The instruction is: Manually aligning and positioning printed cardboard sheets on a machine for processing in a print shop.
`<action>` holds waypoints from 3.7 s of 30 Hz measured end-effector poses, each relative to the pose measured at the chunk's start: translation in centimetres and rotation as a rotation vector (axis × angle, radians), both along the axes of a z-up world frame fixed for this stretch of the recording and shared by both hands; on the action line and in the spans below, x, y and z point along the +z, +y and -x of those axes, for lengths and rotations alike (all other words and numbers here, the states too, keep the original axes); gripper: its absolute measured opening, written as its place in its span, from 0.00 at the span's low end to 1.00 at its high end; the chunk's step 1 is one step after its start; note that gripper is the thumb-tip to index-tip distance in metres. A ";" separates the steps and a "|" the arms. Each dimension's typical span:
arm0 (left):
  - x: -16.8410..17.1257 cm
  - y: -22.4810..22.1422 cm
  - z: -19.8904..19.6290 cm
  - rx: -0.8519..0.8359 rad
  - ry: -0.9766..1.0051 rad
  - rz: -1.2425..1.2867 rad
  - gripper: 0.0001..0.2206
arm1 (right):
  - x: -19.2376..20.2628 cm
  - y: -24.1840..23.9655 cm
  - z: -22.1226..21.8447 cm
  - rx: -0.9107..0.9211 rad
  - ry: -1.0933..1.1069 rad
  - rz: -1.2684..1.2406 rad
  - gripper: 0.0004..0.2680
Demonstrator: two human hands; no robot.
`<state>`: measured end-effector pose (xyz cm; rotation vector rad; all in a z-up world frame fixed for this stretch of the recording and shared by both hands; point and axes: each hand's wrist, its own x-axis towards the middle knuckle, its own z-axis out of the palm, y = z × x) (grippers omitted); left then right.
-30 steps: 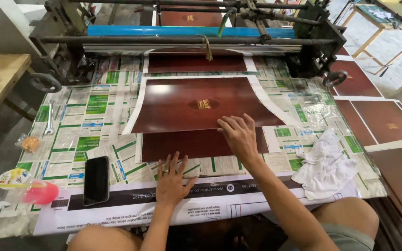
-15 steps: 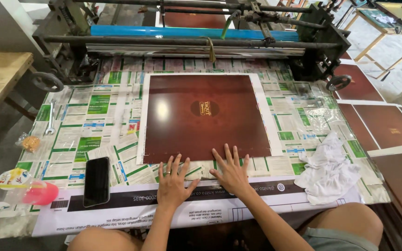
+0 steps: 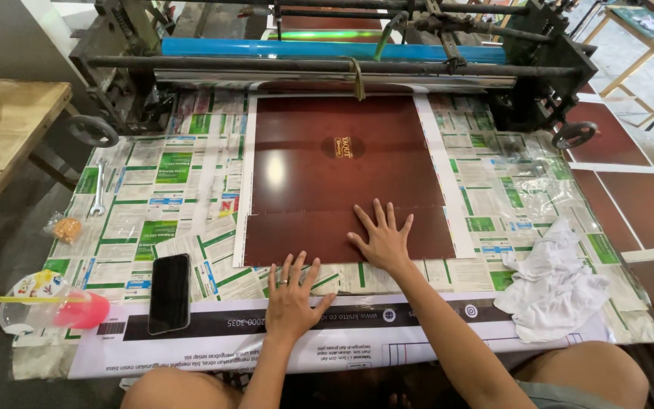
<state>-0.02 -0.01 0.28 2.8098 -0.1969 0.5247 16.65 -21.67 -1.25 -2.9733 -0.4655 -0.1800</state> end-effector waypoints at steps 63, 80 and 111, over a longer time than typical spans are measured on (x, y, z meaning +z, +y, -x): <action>0.3 -0.2 0.4 -0.021 -0.129 0.020 0.30 | 0.4 -1.5 9.5 0.038 -0.030 0.021 0.27; 0.1 0.0 0.1 -0.026 -0.062 0.052 0.31 | -0.1 -0.9 -3.3 0.022 0.063 0.057 0.29; -0.1 -0.1 0.4 -0.033 -0.127 0.034 0.29 | 3.8 -2.5 2.0 0.447 0.165 0.123 0.38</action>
